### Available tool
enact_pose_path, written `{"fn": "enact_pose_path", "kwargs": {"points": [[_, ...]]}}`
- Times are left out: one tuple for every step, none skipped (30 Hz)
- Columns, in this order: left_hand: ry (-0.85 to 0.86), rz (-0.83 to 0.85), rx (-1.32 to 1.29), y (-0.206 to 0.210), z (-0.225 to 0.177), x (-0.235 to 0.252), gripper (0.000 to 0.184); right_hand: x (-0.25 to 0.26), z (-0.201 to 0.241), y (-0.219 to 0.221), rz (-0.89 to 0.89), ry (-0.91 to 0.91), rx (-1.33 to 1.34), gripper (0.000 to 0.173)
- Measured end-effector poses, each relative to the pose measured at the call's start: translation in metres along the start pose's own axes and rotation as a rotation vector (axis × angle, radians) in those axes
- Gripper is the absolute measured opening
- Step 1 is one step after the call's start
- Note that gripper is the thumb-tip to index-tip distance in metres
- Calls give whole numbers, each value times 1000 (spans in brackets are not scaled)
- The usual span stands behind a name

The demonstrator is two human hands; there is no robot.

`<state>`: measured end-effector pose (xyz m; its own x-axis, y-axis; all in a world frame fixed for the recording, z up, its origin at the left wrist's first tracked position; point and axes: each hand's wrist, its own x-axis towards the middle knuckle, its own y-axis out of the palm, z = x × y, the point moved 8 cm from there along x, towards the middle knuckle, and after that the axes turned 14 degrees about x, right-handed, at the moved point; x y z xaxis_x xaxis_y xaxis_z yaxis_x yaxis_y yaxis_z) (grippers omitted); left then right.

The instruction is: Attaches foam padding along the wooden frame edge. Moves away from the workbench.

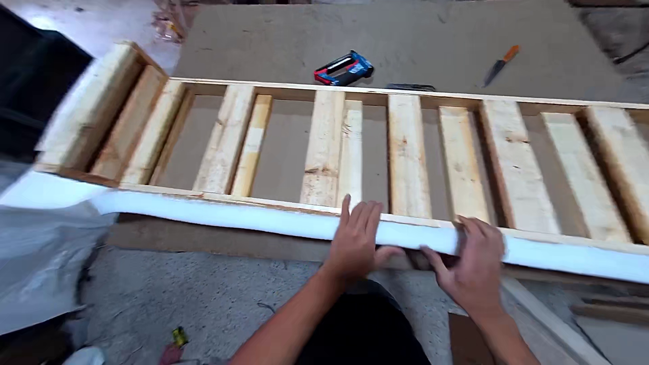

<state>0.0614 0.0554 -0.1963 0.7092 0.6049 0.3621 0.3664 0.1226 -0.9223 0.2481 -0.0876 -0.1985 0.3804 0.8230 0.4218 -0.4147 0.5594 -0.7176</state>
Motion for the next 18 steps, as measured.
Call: {"fn": "enact_pose_path", "kwargs": {"points": [[-12,6,5,-12,13,-10,97,-2,14,2,2,-35,23,102],[-42,-17,38,-23,32,-21,98,-1,27,11,22,-71,43,108],[-66,-49,96,-32,56,-34,97,1,43,27,49,-110,72,109],[-77,-68,164,-39,81,-46,97,2,60,49,85,-142,95,106],[-74,-66,220,-44,106,-53,99,6,75,71,128,-168,110,104],[-66,-44,259,-45,127,-54,103,16,88,91,165,-203,106,102],[-53,-20,291,-45,145,-53,108,29,100,106,188,-242,80,102],[-25,-4,311,-42,156,-50,111,39,109,116,199,-275,43,101],[18,-4,314,-37,163,-46,106,48,115,121,170,-316,16,97],[69,-25,308,-31,166,-41,97,55,119,122,108,-366,7,88],[108,-46,303,-28,168,-36,85,58,120,123,57,-402,-8,76],[135,-75,305,-26,167,-31,76,59,119,123,8,-409,-18,64],[144,-111,310,-25,166,-28,70,60,116,123,-54,-390,-19,49],[131,-143,315,-24,165,-28,66,62,113,122,-117,-357,-17,39],[105,-167,318,-24,164,-30,63,61,112,122,-162,-331,-9,36],[81,-187,319,-24,164,-32,62,58,112,120,-180,-323,9,36],[69,-200,317,-25,164,-32,62,54,112,119,-160,-334,24,42],[67,-205,313,-25,165,-32,62,49,113,119,-99,-347,19,58]]}}
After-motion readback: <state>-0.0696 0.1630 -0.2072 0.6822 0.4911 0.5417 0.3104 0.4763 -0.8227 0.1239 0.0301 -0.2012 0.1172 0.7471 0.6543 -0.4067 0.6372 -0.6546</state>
